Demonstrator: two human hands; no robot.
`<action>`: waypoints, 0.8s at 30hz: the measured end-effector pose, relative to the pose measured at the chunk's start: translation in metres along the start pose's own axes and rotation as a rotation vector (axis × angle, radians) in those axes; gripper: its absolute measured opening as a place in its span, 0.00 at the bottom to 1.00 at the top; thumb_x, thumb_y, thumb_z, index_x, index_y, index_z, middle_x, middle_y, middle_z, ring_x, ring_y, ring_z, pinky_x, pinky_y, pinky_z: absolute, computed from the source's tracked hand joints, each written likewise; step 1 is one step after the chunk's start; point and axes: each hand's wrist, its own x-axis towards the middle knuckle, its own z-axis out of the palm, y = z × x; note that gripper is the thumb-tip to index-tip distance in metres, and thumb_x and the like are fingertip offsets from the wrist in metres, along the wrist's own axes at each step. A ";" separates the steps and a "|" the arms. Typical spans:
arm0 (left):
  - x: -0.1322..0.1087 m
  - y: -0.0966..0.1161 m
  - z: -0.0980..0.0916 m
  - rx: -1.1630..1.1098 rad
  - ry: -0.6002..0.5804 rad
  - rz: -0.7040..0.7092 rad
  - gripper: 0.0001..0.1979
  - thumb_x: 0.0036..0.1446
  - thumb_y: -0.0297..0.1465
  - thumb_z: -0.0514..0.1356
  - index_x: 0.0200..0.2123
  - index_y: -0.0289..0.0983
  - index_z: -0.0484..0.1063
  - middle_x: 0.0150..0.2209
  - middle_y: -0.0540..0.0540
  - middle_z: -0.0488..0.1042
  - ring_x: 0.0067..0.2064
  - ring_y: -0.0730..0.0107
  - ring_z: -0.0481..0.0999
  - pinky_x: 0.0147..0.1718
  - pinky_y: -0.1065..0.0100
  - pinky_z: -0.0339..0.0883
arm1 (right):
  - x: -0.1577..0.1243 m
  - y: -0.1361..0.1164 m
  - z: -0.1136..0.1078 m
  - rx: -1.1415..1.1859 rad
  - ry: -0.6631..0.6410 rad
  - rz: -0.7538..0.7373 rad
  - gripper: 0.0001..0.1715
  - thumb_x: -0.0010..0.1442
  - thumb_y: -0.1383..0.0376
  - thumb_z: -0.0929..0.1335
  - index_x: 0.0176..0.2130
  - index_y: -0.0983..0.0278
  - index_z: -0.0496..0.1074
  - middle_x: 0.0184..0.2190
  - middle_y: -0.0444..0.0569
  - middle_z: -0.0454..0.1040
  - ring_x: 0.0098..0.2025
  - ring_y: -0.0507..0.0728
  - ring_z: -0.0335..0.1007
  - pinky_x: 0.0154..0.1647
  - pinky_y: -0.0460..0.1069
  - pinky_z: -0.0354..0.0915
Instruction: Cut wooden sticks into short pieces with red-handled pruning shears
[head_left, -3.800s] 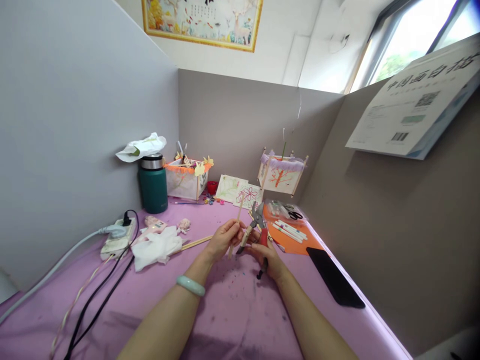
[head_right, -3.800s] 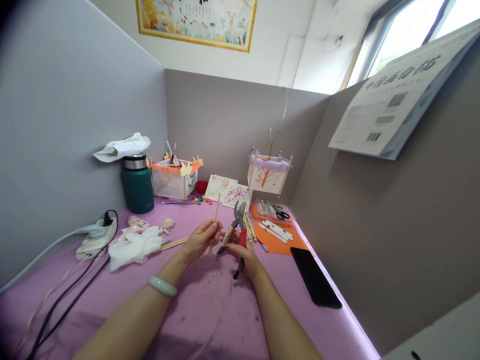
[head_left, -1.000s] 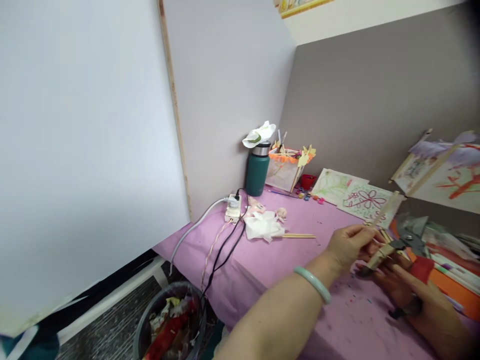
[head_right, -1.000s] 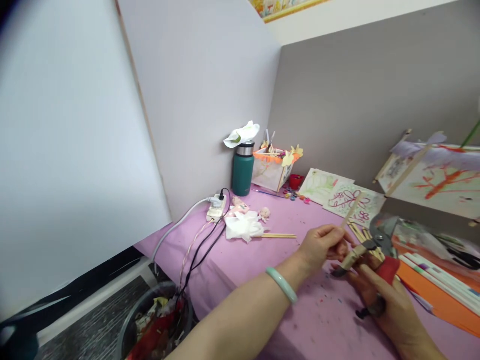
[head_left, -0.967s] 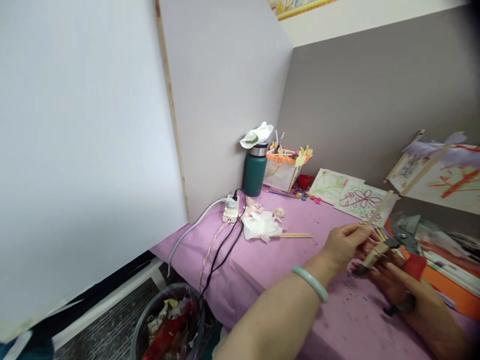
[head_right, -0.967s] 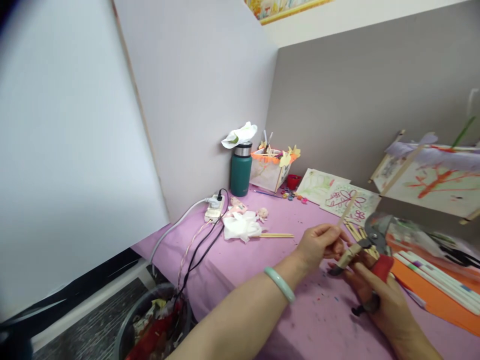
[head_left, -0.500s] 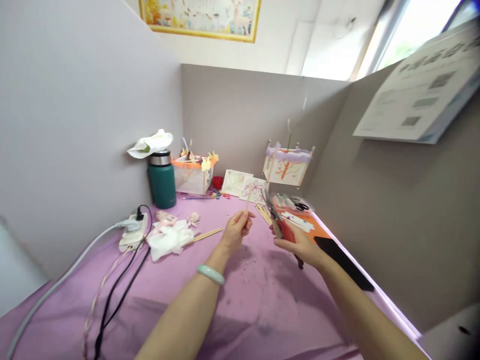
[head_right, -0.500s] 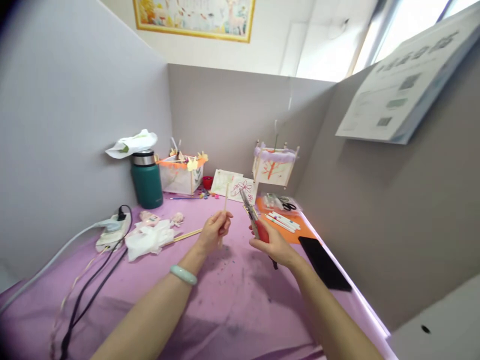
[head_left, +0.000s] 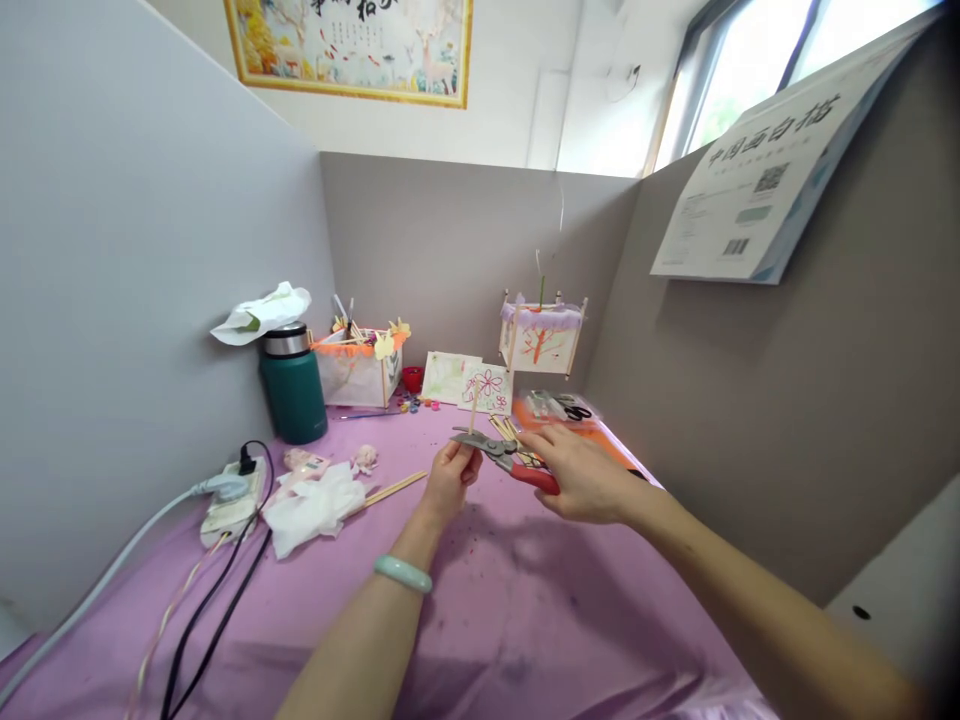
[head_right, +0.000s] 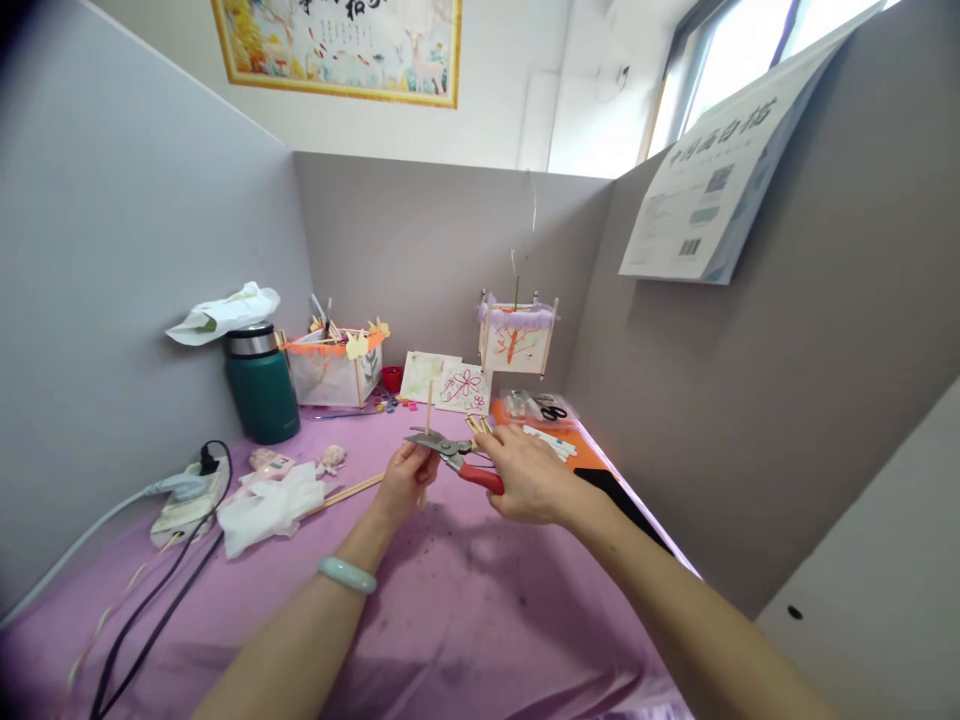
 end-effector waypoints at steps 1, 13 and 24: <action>0.000 0.000 0.000 -0.002 0.000 -0.002 0.17 0.50 0.43 0.62 0.28 0.34 0.65 0.16 0.58 0.54 0.18 0.83 0.47 0.18 0.73 0.36 | 0.000 -0.002 -0.003 -0.012 -0.003 -0.009 0.36 0.46 0.66 0.68 0.55 0.62 0.61 0.49 0.57 0.65 0.51 0.65 0.60 0.47 0.56 0.58; -0.001 -0.002 0.001 -0.015 -0.018 -0.014 0.17 0.47 0.42 0.64 0.28 0.33 0.68 0.16 0.57 0.54 0.17 0.83 0.47 0.18 0.73 0.36 | -0.006 -0.009 -0.016 -0.089 -0.051 -0.044 0.40 0.44 0.70 0.67 0.57 0.63 0.60 0.44 0.56 0.66 0.46 0.64 0.62 0.43 0.55 0.59; -0.001 -0.006 -0.002 -0.009 -0.009 0.004 0.17 0.47 0.43 0.63 0.29 0.33 0.69 0.16 0.57 0.54 0.18 0.83 0.47 0.18 0.73 0.36 | -0.007 -0.020 -0.017 -0.132 -0.119 0.017 0.42 0.41 0.74 0.67 0.57 0.66 0.60 0.44 0.59 0.66 0.44 0.65 0.61 0.39 0.55 0.58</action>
